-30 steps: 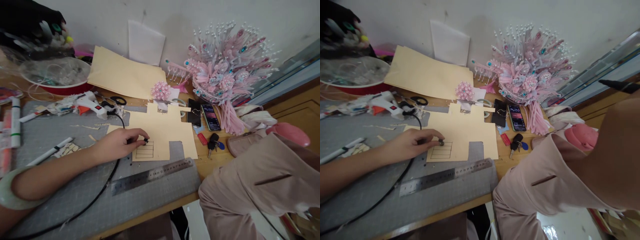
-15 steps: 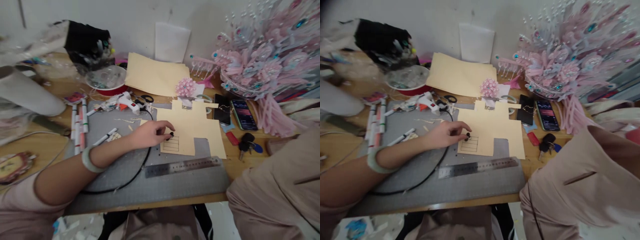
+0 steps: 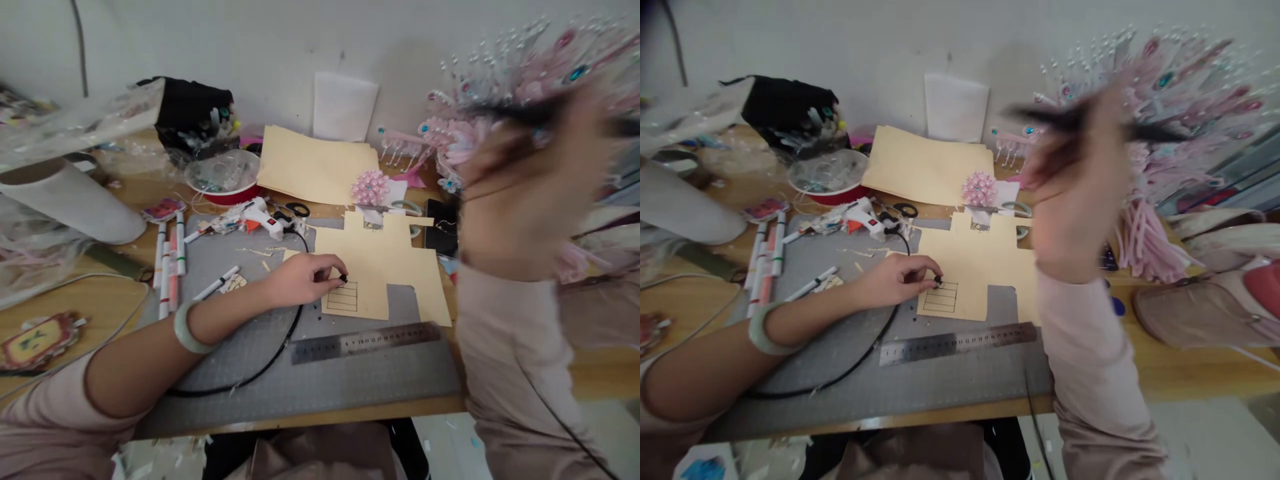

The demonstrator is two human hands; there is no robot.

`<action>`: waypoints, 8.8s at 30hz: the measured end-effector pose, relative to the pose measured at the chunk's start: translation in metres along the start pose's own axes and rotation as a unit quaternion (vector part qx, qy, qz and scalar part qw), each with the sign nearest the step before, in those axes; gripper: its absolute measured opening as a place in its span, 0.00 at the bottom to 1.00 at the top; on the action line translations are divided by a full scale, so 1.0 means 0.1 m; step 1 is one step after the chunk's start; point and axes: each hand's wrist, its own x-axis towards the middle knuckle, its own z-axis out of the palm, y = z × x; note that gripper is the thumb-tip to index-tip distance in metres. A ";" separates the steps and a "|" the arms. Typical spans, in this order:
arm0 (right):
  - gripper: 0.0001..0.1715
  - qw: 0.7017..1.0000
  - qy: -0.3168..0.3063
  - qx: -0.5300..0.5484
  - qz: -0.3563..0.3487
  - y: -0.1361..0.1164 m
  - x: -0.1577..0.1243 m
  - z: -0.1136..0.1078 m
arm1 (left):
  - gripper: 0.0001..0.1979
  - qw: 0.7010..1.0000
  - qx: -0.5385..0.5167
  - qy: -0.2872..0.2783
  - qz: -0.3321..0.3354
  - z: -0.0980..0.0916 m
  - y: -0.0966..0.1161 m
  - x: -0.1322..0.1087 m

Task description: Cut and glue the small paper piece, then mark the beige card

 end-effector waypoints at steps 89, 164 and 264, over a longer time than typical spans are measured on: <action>0.06 0.901 -0.246 -0.282 -0.217 0.94 -1.01 0.01 | 0.07 0.989 -0.035 0.142 0.013 0.22 0.00 0.02; 0.04 0.834 -0.328 -0.422 -0.135 0.56 -1.32 0.02 | 0.19 0.989 0.011 0.080 0.125 0.15 -0.01 0.04; 0.10 0.930 -0.184 -0.125 0.292 0.75 -1.01 -0.05 | 0.17 0.985 0.089 0.061 0.135 0.11 0.01 0.02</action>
